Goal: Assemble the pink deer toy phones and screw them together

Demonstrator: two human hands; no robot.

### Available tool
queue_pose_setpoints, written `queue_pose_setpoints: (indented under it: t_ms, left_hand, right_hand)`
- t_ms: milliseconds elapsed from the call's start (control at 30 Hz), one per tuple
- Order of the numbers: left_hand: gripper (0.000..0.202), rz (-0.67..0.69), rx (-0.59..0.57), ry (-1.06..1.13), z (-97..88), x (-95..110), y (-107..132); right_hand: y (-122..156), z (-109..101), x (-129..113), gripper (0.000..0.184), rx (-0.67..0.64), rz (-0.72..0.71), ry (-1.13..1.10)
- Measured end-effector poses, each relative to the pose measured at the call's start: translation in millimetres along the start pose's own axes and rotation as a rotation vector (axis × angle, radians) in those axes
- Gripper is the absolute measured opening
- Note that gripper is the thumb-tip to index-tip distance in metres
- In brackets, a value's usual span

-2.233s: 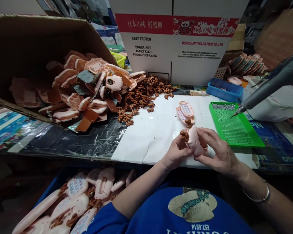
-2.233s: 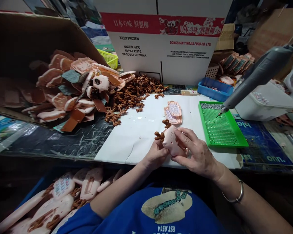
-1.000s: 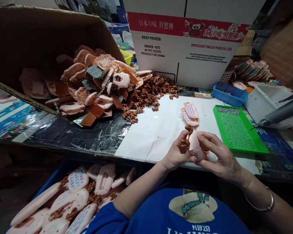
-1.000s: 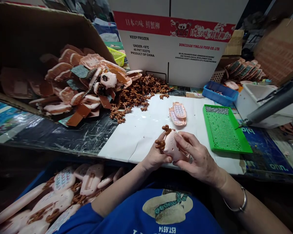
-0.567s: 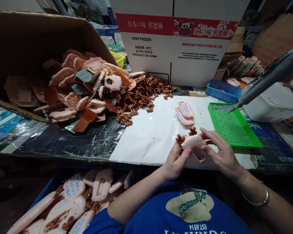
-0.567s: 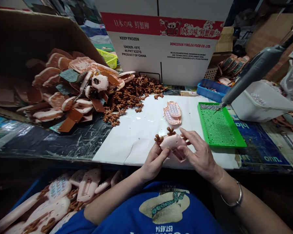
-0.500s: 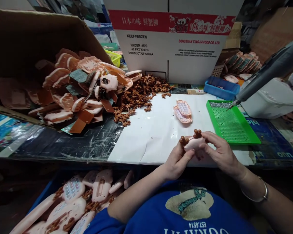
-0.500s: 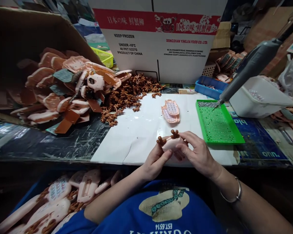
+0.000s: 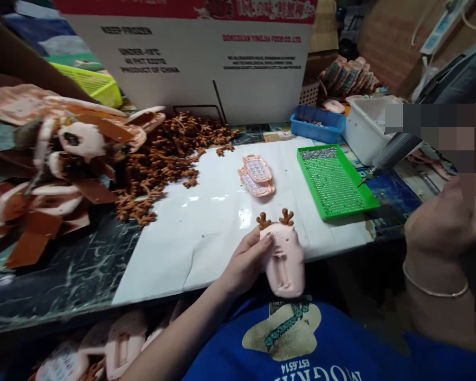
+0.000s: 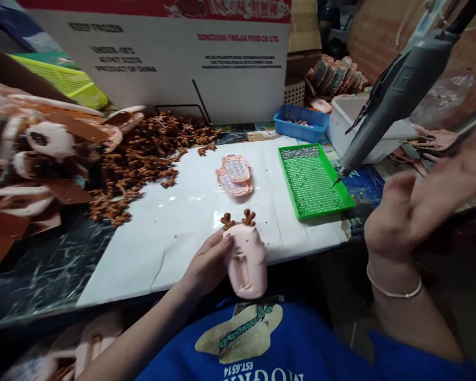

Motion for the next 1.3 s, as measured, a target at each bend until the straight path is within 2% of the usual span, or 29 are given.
queue_pose_setpoints:
  t_ms: [133,267,400,467,567,633,700,833,967,1300]
  left_hand:
    - [0.035,-0.271,-0.181,0.017,19.6,-25.1,10.5]
    - [0.034,-0.398,-0.221,-0.030,32.7,-43.1,13.6]
    - [0.047,-0.583,-0.333,0.021,48.1,-49.9,16.5]
    - [0.049,-0.639,-0.313,0.012,49.8,-49.2,14.0]
    - [0.043,-0.526,-0.170,0.060,46.1,-39.0,-4.2]
    - [0.042,-0.403,-0.068,0.074,41.2,-32.0,-18.6]
    - [0.044,-0.347,-0.014,0.035,37.4,-30.6,-28.8]
    - [0.050,-0.379,0.029,-0.053,32.2,-36.5,-35.0]
    - [0.051,-0.416,0.073,-0.076,29.5,-37.5,-33.0]
    - [0.051,-0.387,0.163,-0.031,29.9,-34.0,-35.7]
  right_hand:
    - [-14.2,-28.0,8.3,0.032,0.114,0.059,-0.062]
    - [-38.3,-53.0,25.9,0.034,0.262,0.041,-0.242]
    - [-51.0,-48.1,41.1,0.054,0.116,0.064,-0.391]
    - [-50.2,-41.0,42.7,0.052,0.072,0.071,-0.468]
    - [-44.8,-34.3,41.8,0.038,0.122,0.040,-0.525]
    - [-39.6,-31.5,43.3,0.036,0.179,0.016,-0.500]
    - [-33.7,-28.3,49.1,0.036,0.222,0.033,-0.493]
    - [-21.8,-24.5,60.0,0.034,0.290,0.084,-0.528]
    - [-14.5,-17.8,63.1,0.034,0.294,0.132,-0.534]
    - [-11.7,-2.2,68.4,0.035,0.275,0.107,-0.504]
Point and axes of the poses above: each hand's wrist, its own y-axis away from the middle knuckle, its own z-axis out of the palm, x = y × z, the point moved 7 cm from there along -y, towards the middle knuckle, and after that the axes turned 3 degrees about x, right-handed, at the moved point
